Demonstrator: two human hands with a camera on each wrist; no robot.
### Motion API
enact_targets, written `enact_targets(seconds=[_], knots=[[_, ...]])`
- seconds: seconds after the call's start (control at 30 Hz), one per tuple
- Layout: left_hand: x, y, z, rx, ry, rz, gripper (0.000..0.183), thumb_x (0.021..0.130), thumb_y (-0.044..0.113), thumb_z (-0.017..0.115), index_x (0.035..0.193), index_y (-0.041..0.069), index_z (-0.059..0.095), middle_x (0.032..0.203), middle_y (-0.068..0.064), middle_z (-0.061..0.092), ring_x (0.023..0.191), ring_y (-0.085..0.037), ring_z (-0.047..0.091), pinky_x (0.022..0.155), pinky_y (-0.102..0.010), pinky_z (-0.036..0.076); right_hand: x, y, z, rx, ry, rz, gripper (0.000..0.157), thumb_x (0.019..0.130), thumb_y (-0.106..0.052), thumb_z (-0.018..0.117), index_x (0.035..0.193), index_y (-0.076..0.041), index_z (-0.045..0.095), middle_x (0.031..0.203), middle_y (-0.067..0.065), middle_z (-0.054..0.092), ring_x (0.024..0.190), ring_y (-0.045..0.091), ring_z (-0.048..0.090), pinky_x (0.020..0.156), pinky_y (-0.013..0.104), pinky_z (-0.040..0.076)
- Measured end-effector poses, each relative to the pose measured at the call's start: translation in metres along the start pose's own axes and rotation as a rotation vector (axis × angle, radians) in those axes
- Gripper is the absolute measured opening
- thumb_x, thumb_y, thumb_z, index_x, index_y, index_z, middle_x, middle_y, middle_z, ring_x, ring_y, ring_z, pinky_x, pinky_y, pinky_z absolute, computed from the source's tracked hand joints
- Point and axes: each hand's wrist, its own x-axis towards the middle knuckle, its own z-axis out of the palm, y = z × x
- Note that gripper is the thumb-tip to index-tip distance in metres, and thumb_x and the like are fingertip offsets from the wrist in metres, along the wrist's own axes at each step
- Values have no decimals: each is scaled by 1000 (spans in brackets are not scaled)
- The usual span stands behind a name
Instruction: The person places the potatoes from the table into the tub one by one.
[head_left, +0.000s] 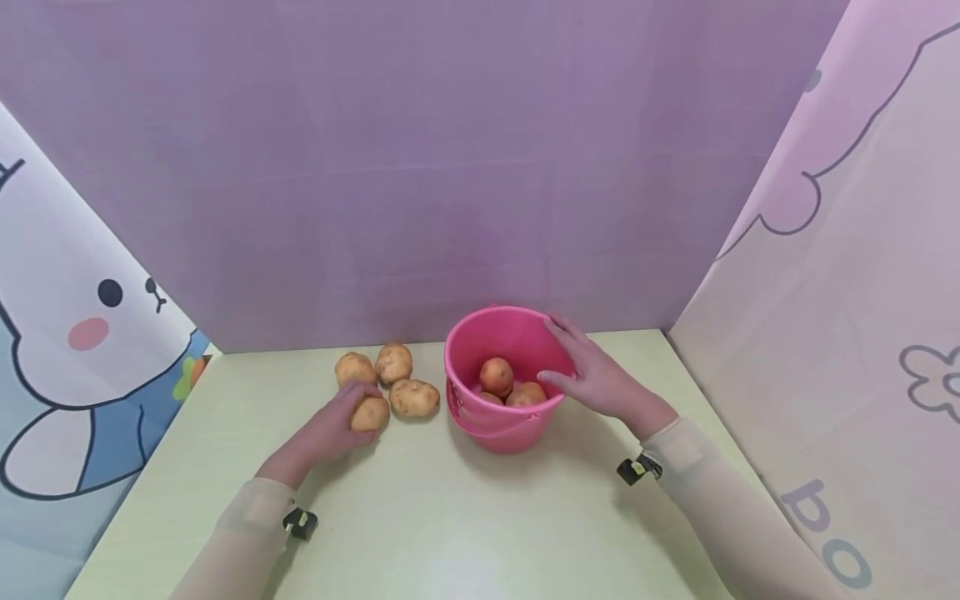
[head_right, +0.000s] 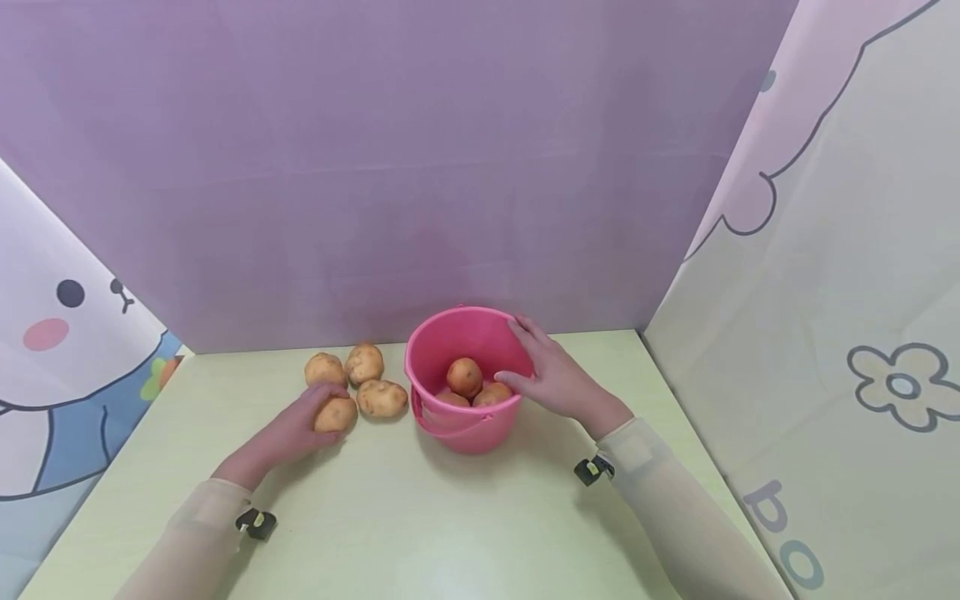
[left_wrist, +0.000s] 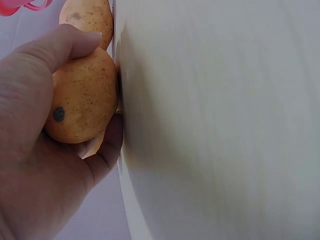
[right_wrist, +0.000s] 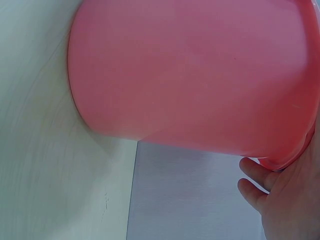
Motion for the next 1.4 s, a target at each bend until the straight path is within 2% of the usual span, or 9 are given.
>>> enact_targets(seconds=[0.4,0.87,1.03,1.23,1.4], knots=[[-2,0,0,-7,-12,-14,60,87,8,91,137,13,58,151,-19,53,139,-45,57,115,-68,46,1,0,0,1,-1,-1,99,102,-60,72,177,-17,25,183,7,19,162,43,32,113,64,51],[-5,-1,-3,-23,-12,5,59,85,7,89,136,10,60,140,-13,60,126,-36,62,108,-63,50,0,-3,-1,2,-5,-2,97,102,-57,72,177,-16,25,183,9,19,163,44,30,115,65,49],[-5,-1,-5,-31,-27,-23,59,85,8,88,136,12,61,138,-11,63,122,-32,63,106,-60,52,0,-3,-1,4,-7,2,98,102,-58,72,177,-16,25,183,8,19,163,43,30,115,65,49],[-4,6,-14,-43,-24,-42,58,86,8,86,138,12,61,137,-11,66,121,-30,65,105,-59,53,-1,-4,-2,8,-9,8,98,102,-58,72,177,-17,25,183,8,18,163,44,29,115,65,49],[-1,17,-25,-75,-12,-35,58,88,10,87,139,14,60,132,-9,68,115,-27,66,100,-54,55,0,-4,-1,19,-11,11,98,102,-58,73,177,-18,25,183,7,19,163,43,30,115,65,49]])
